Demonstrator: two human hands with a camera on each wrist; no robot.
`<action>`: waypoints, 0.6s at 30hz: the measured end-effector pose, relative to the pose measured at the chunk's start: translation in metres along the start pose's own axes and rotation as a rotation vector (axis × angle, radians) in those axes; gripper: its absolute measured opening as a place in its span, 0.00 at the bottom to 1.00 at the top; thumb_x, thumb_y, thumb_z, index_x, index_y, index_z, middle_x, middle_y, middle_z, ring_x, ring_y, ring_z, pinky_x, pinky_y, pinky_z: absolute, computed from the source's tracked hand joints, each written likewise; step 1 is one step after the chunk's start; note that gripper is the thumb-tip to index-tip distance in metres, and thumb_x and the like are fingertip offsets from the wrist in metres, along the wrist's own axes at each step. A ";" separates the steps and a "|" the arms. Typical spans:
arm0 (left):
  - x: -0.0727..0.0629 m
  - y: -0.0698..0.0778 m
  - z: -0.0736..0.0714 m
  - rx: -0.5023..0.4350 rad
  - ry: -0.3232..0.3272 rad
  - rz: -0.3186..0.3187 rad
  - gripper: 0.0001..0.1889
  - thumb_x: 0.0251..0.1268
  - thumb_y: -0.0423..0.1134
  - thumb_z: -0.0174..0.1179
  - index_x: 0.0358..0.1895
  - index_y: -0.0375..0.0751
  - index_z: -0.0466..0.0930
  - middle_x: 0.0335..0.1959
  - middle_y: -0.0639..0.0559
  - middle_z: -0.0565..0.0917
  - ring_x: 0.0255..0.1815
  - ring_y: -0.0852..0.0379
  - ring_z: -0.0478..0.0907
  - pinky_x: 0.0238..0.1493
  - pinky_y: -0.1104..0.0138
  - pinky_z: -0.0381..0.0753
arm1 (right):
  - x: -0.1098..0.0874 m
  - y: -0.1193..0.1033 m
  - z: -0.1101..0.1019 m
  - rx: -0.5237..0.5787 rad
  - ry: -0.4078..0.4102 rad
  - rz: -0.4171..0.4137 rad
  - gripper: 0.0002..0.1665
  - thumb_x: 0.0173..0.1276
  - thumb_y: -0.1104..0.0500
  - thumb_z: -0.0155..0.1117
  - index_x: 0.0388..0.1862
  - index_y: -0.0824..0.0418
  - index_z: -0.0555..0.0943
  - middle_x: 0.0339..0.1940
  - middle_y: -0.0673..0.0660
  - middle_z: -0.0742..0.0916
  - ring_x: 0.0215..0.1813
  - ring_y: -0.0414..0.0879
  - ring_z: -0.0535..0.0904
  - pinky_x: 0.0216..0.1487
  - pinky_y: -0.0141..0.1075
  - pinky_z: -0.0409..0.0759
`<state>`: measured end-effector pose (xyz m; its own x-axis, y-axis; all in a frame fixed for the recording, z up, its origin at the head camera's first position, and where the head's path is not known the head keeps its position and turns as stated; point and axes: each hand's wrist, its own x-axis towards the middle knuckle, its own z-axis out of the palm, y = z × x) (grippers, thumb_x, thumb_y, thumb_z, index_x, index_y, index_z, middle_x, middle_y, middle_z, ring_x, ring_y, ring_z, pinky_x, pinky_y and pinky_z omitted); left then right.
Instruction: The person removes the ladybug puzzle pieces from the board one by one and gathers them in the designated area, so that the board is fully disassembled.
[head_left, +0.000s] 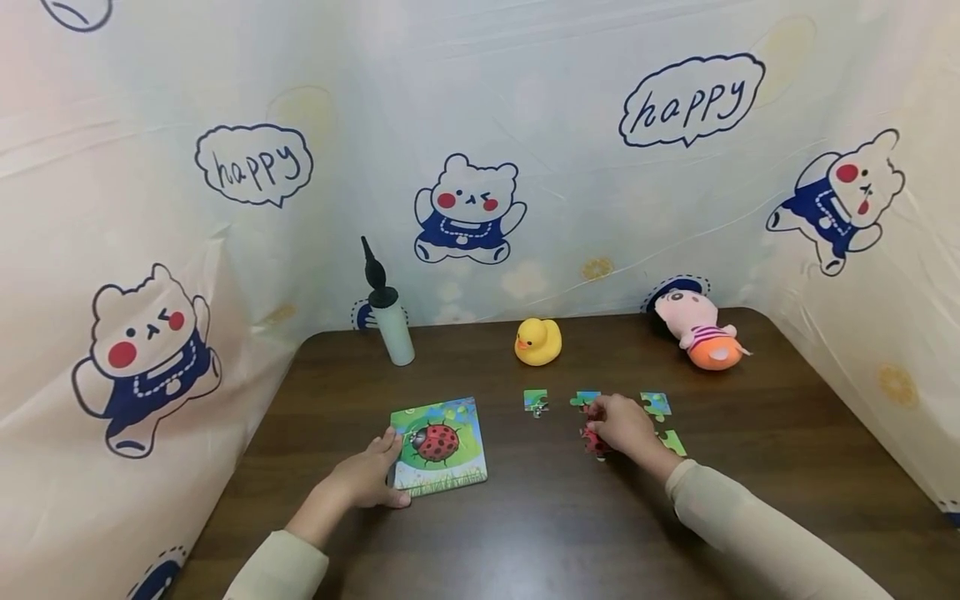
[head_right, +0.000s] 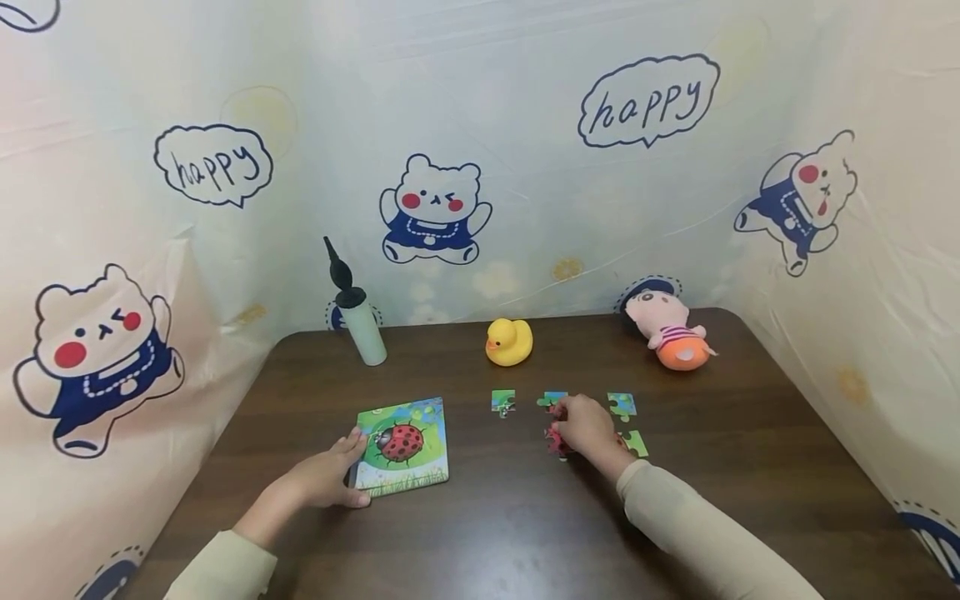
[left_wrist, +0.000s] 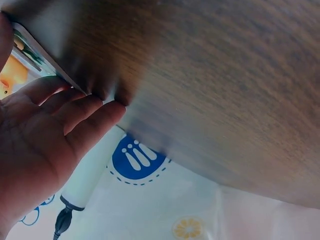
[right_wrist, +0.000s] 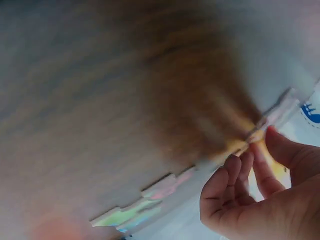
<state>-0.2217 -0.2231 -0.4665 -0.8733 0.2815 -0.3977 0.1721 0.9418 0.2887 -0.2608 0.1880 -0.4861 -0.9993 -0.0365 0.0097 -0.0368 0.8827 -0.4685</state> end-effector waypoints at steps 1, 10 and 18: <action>0.000 -0.002 0.000 0.003 0.002 0.000 0.54 0.46 0.61 0.68 0.72 0.35 0.54 0.75 0.37 0.49 0.74 0.37 0.48 0.62 0.39 0.59 | -0.001 -0.003 -0.001 -0.004 0.013 -0.001 0.10 0.57 0.52 0.71 0.34 0.54 0.83 0.28 0.51 0.81 0.29 0.45 0.74 0.27 0.39 0.70; -0.006 -0.021 0.001 0.049 0.123 0.085 0.46 0.52 0.60 0.64 0.71 0.39 0.59 0.73 0.41 0.56 0.72 0.42 0.56 0.61 0.42 0.63 | -0.015 -0.047 -0.018 0.052 0.108 -0.106 0.11 0.63 0.50 0.64 0.40 0.55 0.84 0.25 0.51 0.75 0.22 0.44 0.67 0.22 0.35 0.65; -0.006 -0.027 -0.001 -0.034 0.126 0.143 0.44 0.54 0.58 0.64 0.71 0.39 0.60 0.74 0.41 0.55 0.73 0.41 0.53 0.62 0.39 0.59 | -0.016 -0.078 -0.014 0.109 0.153 -0.189 0.06 0.63 0.54 0.65 0.36 0.54 0.85 0.25 0.48 0.76 0.24 0.42 0.69 0.26 0.35 0.68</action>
<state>-0.2217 -0.2503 -0.4716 -0.8913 0.3853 -0.2392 0.2853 0.8864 0.3646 -0.2419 0.1263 -0.4379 -0.9647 -0.1175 0.2356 -0.2301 0.8110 -0.5379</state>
